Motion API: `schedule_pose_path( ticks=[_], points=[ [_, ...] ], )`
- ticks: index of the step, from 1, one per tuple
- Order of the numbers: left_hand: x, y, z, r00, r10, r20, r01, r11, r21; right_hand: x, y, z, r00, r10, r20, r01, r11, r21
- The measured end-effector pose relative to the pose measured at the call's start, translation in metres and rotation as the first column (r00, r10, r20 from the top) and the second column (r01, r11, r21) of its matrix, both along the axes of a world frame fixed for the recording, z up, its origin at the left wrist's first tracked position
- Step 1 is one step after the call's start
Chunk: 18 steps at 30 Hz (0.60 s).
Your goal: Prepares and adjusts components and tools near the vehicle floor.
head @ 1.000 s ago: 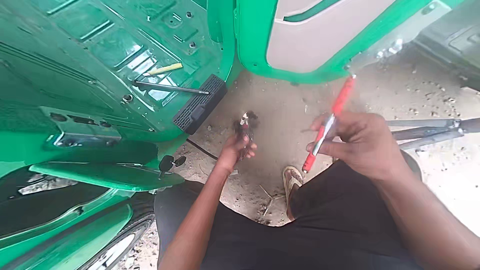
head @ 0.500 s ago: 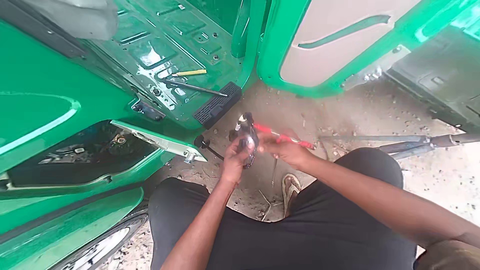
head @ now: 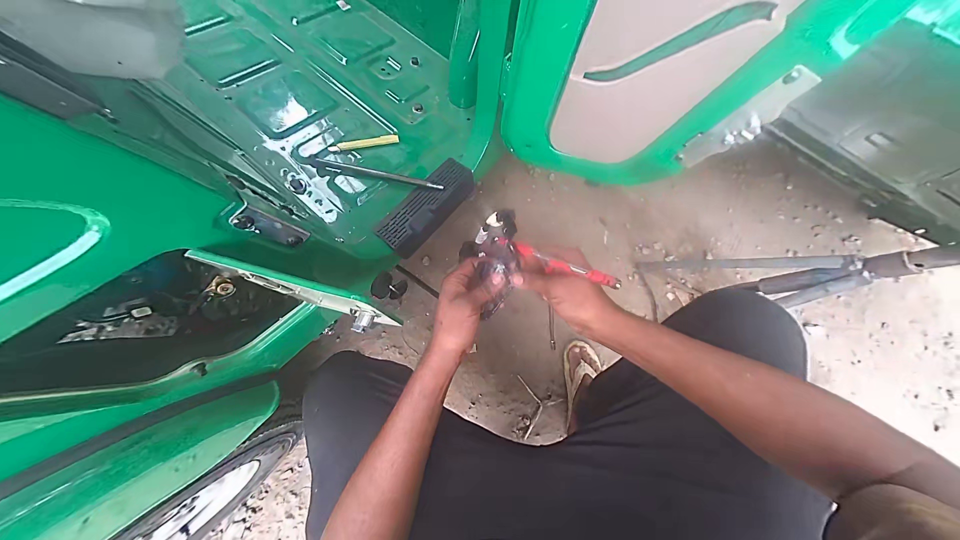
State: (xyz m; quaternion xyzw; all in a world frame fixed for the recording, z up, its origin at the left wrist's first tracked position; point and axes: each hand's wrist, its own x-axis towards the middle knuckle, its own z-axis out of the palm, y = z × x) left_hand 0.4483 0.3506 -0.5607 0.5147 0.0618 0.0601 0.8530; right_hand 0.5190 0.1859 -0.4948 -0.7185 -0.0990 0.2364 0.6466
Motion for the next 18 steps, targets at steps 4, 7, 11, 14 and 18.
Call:
schedule_pose_path(
  ticks=[4,7,11,14,18],
  points=[
    [0.004,-0.004,0.002,1.0,-0.025,-0.014,0.025,1.0,0.012,0.006,-0.006,-0.005,0.999,0.021,-0.04,-0.019,0.998,0.054],
    [0.005,-0.005,0.003,1.0,0.013,0.004,-0.014,0.997,0.076,0.006,-0.01,-0.005,0.997,0.058,-0.056,-0.053,0.995,0.09],
    [0.001,-0.005,0.002,0.997,0.078,0.012,-0.076,0.902,0.426,0.007,-0.014,-0.008,0.998,0.035,-0.043,-0.032,0.997,0.067],
    [-0.001,-0.005,0.007,0.987,0.162,0.011,-0.147,0.859,0.49,0.011,-0.017,-0.005,1.0,0.009,0.017,-0.01,0.999,0.038],
    [0.003,-0.006,0.01,0.988,0.142,0.064,-0.156,0.886,0.436,0.013,-0.015,-0.005,0.999,-0.039,0.034,0.036,0.997,0.069]
  ],
)
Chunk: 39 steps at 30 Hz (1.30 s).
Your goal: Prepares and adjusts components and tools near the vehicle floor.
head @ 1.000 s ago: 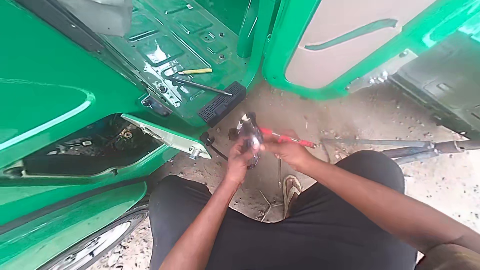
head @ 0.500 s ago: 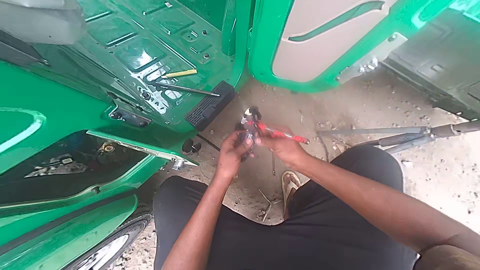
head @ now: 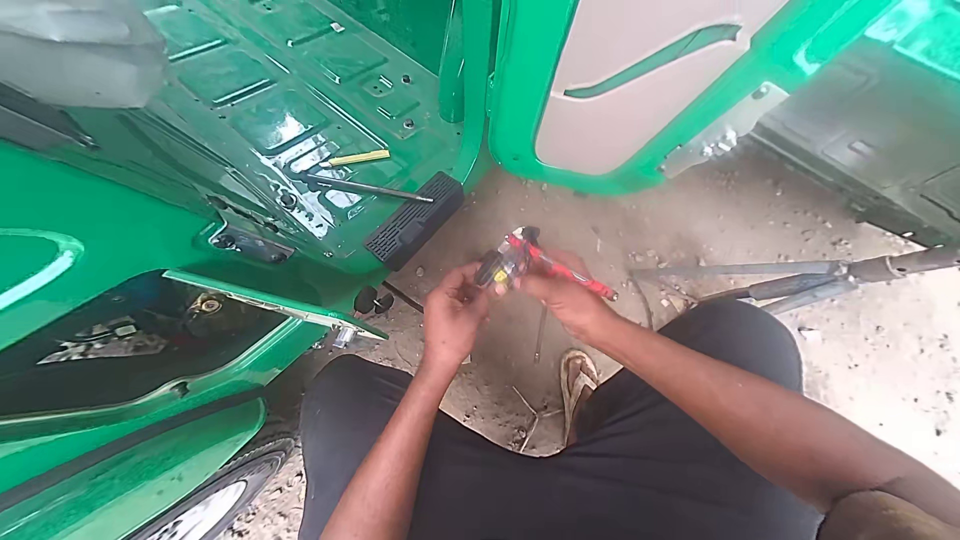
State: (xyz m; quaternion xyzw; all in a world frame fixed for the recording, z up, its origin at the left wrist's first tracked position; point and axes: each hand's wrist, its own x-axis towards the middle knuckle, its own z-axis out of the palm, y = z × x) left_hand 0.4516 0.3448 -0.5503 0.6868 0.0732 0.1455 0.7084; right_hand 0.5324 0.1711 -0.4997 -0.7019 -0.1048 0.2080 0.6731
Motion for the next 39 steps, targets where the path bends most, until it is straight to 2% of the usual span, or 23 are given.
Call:
schedule_pose_path(
  ticks=[3,9,12,14,19,22,24,27,35,39],
  points=[
    [0.003,-0.002,-0.003,1.0,0.003,-0.022,0.001,0.977,0.211,-0.001,-0.001,-0.002,1.0,-0.015,-0.026,0.015,1.0,0.027],
    [0.008,-0.003,-0.007,0.995,0.053,0.079,-0.071,0.967,0.246,0.006,-0.007,-0.003,0.998,0.043,-0.047,-0.039,0.996,0.079],
    [0.014,-0.002,-0.002,1.0,-0.028,0.011,0.028,0.999,0.034,0.006,-0.008,-0.005,0.997,0.038,-0.064,-0.032,0.994,0.101],
    [0.018,0.003,0.003,0.997,-0.075,-0.018,0.072,0.99,-0.125,0.006,-0.006,-0.006,0.998,0.025,-0.058,-0.018,0.992,0.127],
    [0.025,0.012,0.007,0.994,-0.103,-0.027,0.082,0.904,-0.42,0.008,-0.002,-0.006,0.999,-0.003,-0.032,0.007,0.995,0.103],
    [0.028,0.012,0.002,0.992,-0.115,-0.051,0.073,0.859,-0.507,0.006,0.003,-0.01,0.992,-0.026,-0.127,0.034,0.997,0.066],
    [0.029,0.014,-0.001,0.99,-0.109,-0.094,0.04,0.836,-0.547,0.004,0.008,-0.011,0.981,-0.025,-0.194,0.037,0.998,0.059],
    [0.031,0.016,-0.002,0.983,-0.129,-0.129,0.033,0.82,-0.571,-0.002,0.013,-0.013,0.978,-0.042,-0.204,0.058,0.995,0.075],
    [0.023,0.013,-0.004,0.985,-0.075,-0.156,-0.003,0.893,-0.45,0.003,0.015,-0.012,0.961,-0.09,-0.262,0.103,0.994,0.036],
    [0.018,0.017,-0.006,0.987,-0.098,-0.128,0.036,0.907,-0.419,0.005,0.014,-0.012,0.957,-0.098,-0.273,0.108,0.994,0.022]
  ],
)
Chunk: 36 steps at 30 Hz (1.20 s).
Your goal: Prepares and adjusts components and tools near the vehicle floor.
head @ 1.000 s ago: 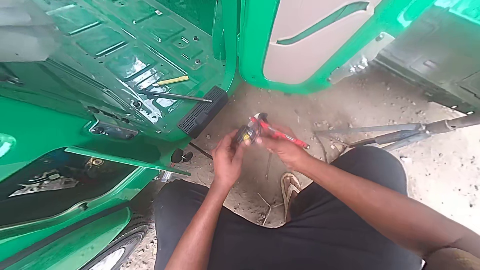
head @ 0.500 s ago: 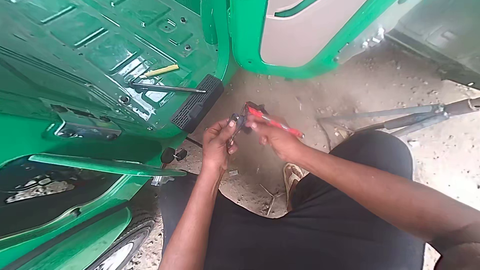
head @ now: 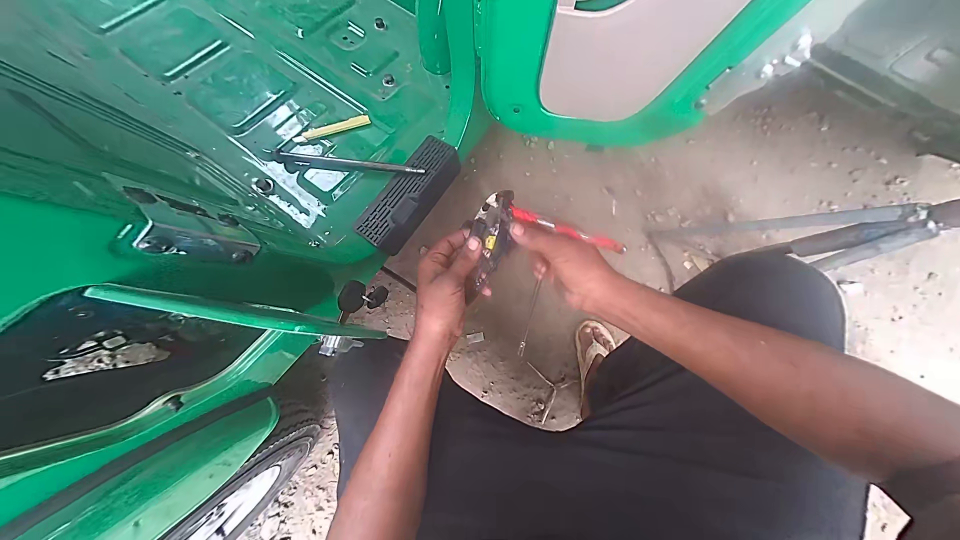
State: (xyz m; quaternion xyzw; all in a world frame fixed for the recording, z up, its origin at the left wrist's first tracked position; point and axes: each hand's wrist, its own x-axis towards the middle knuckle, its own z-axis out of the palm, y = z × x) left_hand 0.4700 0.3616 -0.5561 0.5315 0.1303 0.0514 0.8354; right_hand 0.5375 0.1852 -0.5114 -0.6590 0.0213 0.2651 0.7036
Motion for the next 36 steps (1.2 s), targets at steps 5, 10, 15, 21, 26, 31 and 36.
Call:
schedule_pose_path(
  ticks=[5,10,15,21,26,31,36],
  points=[
    [-0.001,0.01,-0.001,0.98,-0.199,-0.018,0.195,0.971,-0.141,0.001,-0.003,0.01,0.989,0.07,0.131,-0.067,0.997,-0.03],
    [-0.003,0.012,-0.008,0.952,-0.306,0.007,0.305,0.949,-0.078,0.014,-0.017,0.023,0.867,0.16,0.472,-0.035,0.964,-0.262],
    [-0.004,-0.003,-0.009,0.942,-0.335,-0.029,0.336,0.942,0.011,0.032,-0.045,0.068,0.742,0.061,0.668,0.016,0.994,-0.108],
    [-0.006,-0.024,-0.024,0.932,-0.341,-0.124,0.35,0.935,0.062,0.014,-0.057,0.128,0.784,-0.13,0.607,-0.104,0.937,0.335],
    [-0.006,-0.032,-0.029,0.927,-0.33,-0.179,0.344,0.937,0.054,0.011,-0.046,0.125,0.782,-0.23,0.579,-0.161,0.823,0.545],
    [-0.006,-0.039,-0.033,0.926,-0.279,-0.253,0.318,0.939,0.131,0.014,-0.038,0.123,0.77,-0.269,0.579,-0.181,0.777,0.603],
    [-0.006,-0.045,-0.029,0.934,-0.24,-0.264,0.3,0.93,0.214,0.019,-0.027,0.118,0.747,-0.286,0.601,-0.153,0.805,0.573]
  ],
)
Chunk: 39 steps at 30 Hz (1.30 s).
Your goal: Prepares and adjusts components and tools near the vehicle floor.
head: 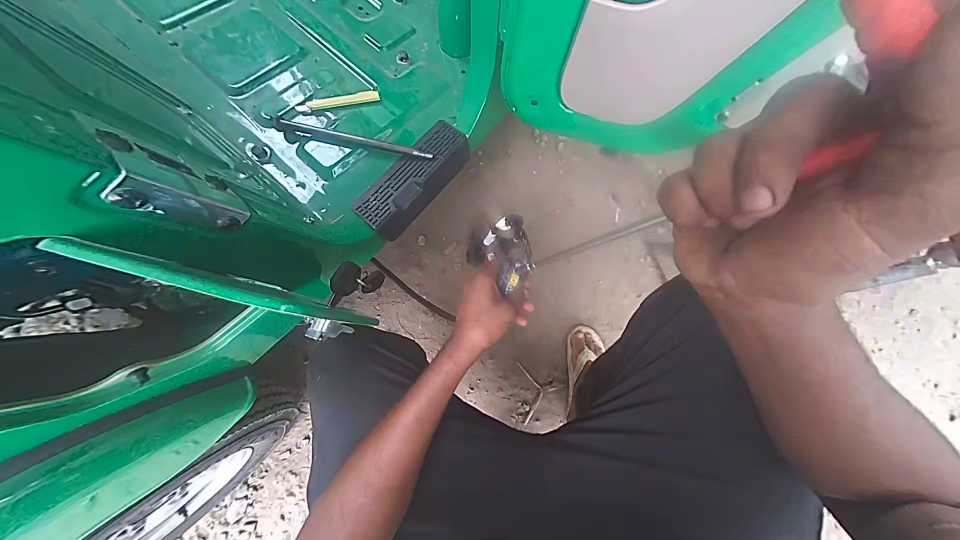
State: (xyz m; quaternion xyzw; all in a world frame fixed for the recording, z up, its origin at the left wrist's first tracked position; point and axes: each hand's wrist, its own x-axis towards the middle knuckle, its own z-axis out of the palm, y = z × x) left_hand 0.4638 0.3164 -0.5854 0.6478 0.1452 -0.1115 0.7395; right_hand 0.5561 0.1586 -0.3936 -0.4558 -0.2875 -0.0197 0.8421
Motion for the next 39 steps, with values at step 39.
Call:
schedule_pose_path(
  ticks=[39],
  points=[
    [-0.013,0.003,-0.017,0.966,0.241,0.097,-0.249,0.966,0.074,-0.024,0.0,-0.013,0.88,0.474,-0.031,-0.475,0.879,-0.034]
  ],
)
